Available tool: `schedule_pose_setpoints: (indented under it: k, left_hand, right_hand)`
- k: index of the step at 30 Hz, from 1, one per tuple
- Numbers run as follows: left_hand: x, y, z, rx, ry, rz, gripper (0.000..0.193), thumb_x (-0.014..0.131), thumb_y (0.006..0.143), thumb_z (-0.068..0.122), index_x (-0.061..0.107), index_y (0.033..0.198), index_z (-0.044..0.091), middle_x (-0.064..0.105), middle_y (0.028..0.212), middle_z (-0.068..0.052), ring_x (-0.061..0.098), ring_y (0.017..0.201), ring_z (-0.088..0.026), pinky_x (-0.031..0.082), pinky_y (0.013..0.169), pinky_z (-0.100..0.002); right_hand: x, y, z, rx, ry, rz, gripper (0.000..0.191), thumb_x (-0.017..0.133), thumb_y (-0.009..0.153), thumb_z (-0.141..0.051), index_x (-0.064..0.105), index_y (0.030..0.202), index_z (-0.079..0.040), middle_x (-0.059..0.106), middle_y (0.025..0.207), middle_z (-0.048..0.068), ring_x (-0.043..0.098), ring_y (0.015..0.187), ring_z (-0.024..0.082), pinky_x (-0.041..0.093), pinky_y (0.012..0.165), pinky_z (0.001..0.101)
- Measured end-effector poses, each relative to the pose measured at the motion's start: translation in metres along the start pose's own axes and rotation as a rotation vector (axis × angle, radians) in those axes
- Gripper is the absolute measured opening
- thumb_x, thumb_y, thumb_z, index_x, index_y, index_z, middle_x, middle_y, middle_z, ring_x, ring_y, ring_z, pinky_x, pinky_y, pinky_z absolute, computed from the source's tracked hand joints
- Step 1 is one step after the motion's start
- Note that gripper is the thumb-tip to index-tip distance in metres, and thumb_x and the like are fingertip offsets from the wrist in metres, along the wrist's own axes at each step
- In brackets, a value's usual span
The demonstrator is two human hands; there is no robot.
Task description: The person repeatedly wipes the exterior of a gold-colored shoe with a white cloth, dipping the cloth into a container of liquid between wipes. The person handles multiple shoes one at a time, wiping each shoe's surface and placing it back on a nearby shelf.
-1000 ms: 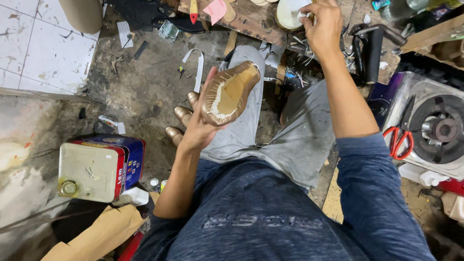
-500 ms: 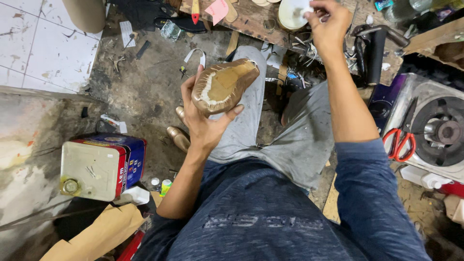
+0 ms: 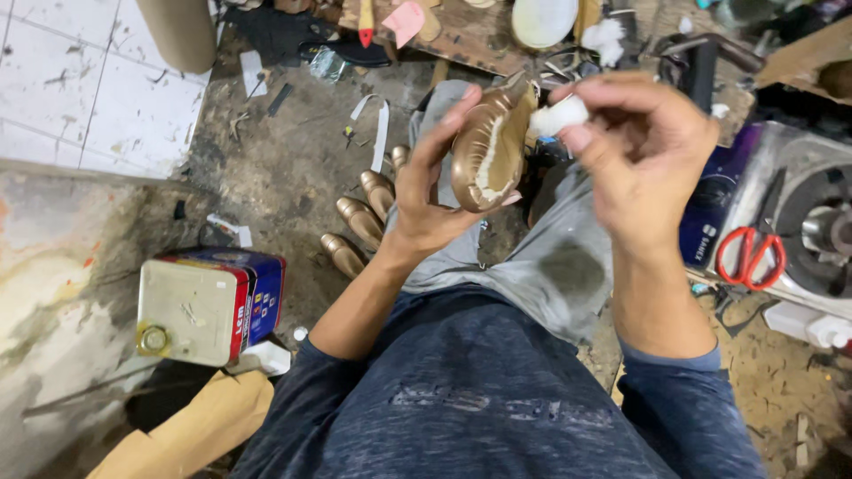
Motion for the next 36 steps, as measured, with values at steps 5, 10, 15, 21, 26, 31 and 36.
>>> schedule_pose_setpoints:
  k: [5, 10, 15, 21, 26, 31, 36]
  left_hand:
    - [0.016, 0.015, 0.014, 0.134, -0.077, -0.12, 0.098, 0.095, 0.088, -0.001, 0.035, 0.16, 0.027, 0.035, 0.169, -0.011, 0.034, 0.157, -0.03, 0.031, 0.129, -0.042]
    - [0.023, 0.019, 0.02, 0.143, -0.042, -0.208, 0.101, 0.095, 0.086, -0.001, 0.034, 0.16, 0.029, 0.034, 0.167, -0.009, 0.032, 0.157, -0.03, 0.027, 0.13, -0.043]
    - [0.026, 0.018, 0.026, 0.121, -0.01, -0.228, 0.098, 0.096, 0.086, 0.0, 0.035, 0.159, 0.025, 0.036, 0.165, -0.01, 0.034, 0.157, -0.028, 0.029, 0.13, -0.042]
    - [0.028, 0.02, 0.028, 0.099, 0.034, -0.24, 0.094, 0.096, 0.086, 0.001, 0.038, 0.157, 0.021, 0.039, 0.162, -0.013, 0.041, 0.154, -0.03, 0.037, 0.132, -0.04]
    - [0.03, 0.021, 0.03, 0.085, 0.005, -0.253, 0.094, 0.097, 0.086, 0.003, 0.037, 0.157, 0.021, 0.039, 0.162, -0.013, 0.041, 0.153, -0.03, 0.038, 0.132, -0.039]
    - [0.031, 0.02, 0.031, 0.046, 0.008, -0.289, 0.093, 0.096, 0.086, 0.005, 0.038, 0.157, 0.02, 0.04, 0.162, -0.013, 0.044, 0.153, -0.029, 0.043, 0.128, -0.037]
    - [0.034, 0.019, 0.032, 0.012, -0.011, -0.289, 0.092, 0.097, 0.088, 0.012, 0.037, 0.157, 0.017, 0.042, 0.161, -0.014, 0.047, 0.151, -0.029, 0.048, 0.124, -0.036]
  right_hand:
    - [0.017, -0.009, -0.055, -0.114, -0.272, -0.02, 0.015, 0.079, 0.094, 0.004, 0.071, 0.107, 0.004, 0.071, 0.112, 0.016, 0.073, 0.1, 0.019, 0.061, 0.086, 0.0258]
    - [0.014, -0.005, -0.059, -0.214, -0.406, -0.045, 0.011, 0.078, 0.101, 0.006, 0.073, 0.111, 0.005, 0.073, 0.115, 0.018, 0.074, 0.099, 0.02, 0.063, 0.084, 0.025]
    - [0.013, -0.016, -0.072, -0.226, -0.495, -0.107, 0.01, 0.078, 0.092, 0.009, 0.072, 0.099, 0.005, 0.073, 0.105, 0.02, 0.074, 0.091, 0.023, 0.062, 0.082, 0.0283]
    - [0.019, -0.016, -0.088, -0.237, -0.523, -0.16, 0.01, 0.073, 0.086, 0.014, 0.071, 0.095, 0.009, 0.072, 0.102, 0.021, 0.075, 0.094, 0.025, 0.063, 0.085, 0.0321]
    - [0.017, -0.014, -0.092, -0.238, -0.56, -0.159, 0.01, 0.072, 0.091, 0.015, 0.071, 0.099, 0.009, 0.072, 0.106, 0.021, 0.074, 0.096, 0.024, 0.062, 0.084, 0.0316]
    - [0.014, -0.012, -0.089, -0.199, -0.504, -0.133, 0.008, 0.072, 0.093, 0.012, 0.07, 0.098, 0.008, 0.072, 0.106, 0.02, 0.074, 0.094, 0.021, 0.063, 0.082, 0.0299]
    - [0.017, -0.013, -0.092, -0.243, -0.562, -0.194, 0.011, 0.076, 0.087, 0.012, 0.071, 0.095, 0.007, 0.071, 0.102, 0.02, 0.073, 0.095, 0.025, 0.061, 0.084, 0.0337]
Point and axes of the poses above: each hand's wrist, its own y-axis towards the middle knuckle, its own x-axis out of the palm, z = x × y, the point moved 6 cm from there along y, towards the middle knuckle
